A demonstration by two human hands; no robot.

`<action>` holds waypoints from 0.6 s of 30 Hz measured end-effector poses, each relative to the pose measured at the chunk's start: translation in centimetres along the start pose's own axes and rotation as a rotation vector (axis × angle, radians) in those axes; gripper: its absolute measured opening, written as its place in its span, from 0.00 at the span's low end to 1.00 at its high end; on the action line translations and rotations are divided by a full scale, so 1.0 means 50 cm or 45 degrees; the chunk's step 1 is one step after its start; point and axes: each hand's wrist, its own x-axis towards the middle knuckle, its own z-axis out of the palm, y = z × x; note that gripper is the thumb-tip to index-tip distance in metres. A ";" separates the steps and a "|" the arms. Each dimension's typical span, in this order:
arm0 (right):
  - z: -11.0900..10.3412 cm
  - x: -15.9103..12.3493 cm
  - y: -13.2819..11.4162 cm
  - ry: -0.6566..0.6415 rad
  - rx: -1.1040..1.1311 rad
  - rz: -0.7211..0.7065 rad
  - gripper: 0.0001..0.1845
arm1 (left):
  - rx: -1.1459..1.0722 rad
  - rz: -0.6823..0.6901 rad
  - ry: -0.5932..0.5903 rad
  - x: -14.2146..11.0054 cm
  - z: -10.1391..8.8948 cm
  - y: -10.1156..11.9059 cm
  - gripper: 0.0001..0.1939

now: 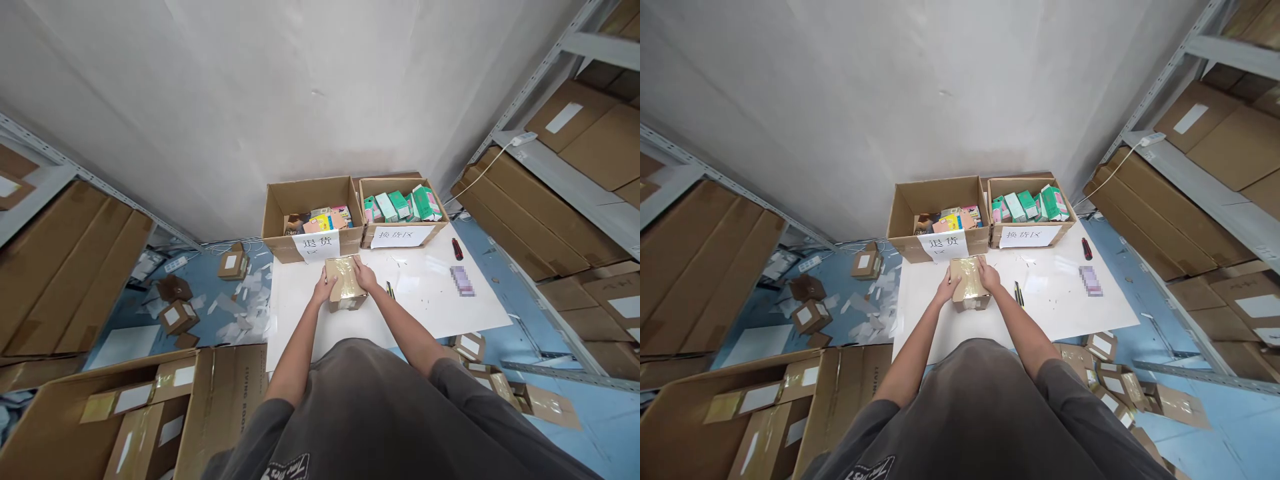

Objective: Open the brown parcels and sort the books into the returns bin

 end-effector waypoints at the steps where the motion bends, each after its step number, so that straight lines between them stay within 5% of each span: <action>1: -0.003 -0.003 0.005 -0.021 0.018 -0.009 0.32 | 0.029 0.023 0.028 -0.004 0.002 -0.001 0.48; 4: -0.015 -0.042 0.042 -0.080 0.089 -0.111 0.41 | 0.110 0.139 0.004 -0.036 0.001 -0.019 0.55; 7: -0.007 -0.103 0.081 -0.281 0.144 -0.243 0.55 | 0.133 0.224 -0.200 -0.083 0.005 -0.046 0.66; 10: 0.013 -0.140 0.095 -0.394 0.118 -0.249 0.57 | 0.126 0.234 -0.196 -0.113 0.012 -0.057 0.60; 15: -0.005 -0.088 0.074 -0.040 0.177 -0.195 0.43 | -0.114 0.122 0.026 -0.066 -0.022 -0.021 0.47; 18: -0.004 -0.030 0.055 0.078 0.233 -0.157 0.38 | -0.161 0.125 0.052 -0.016 -0.030 -0.011 0.47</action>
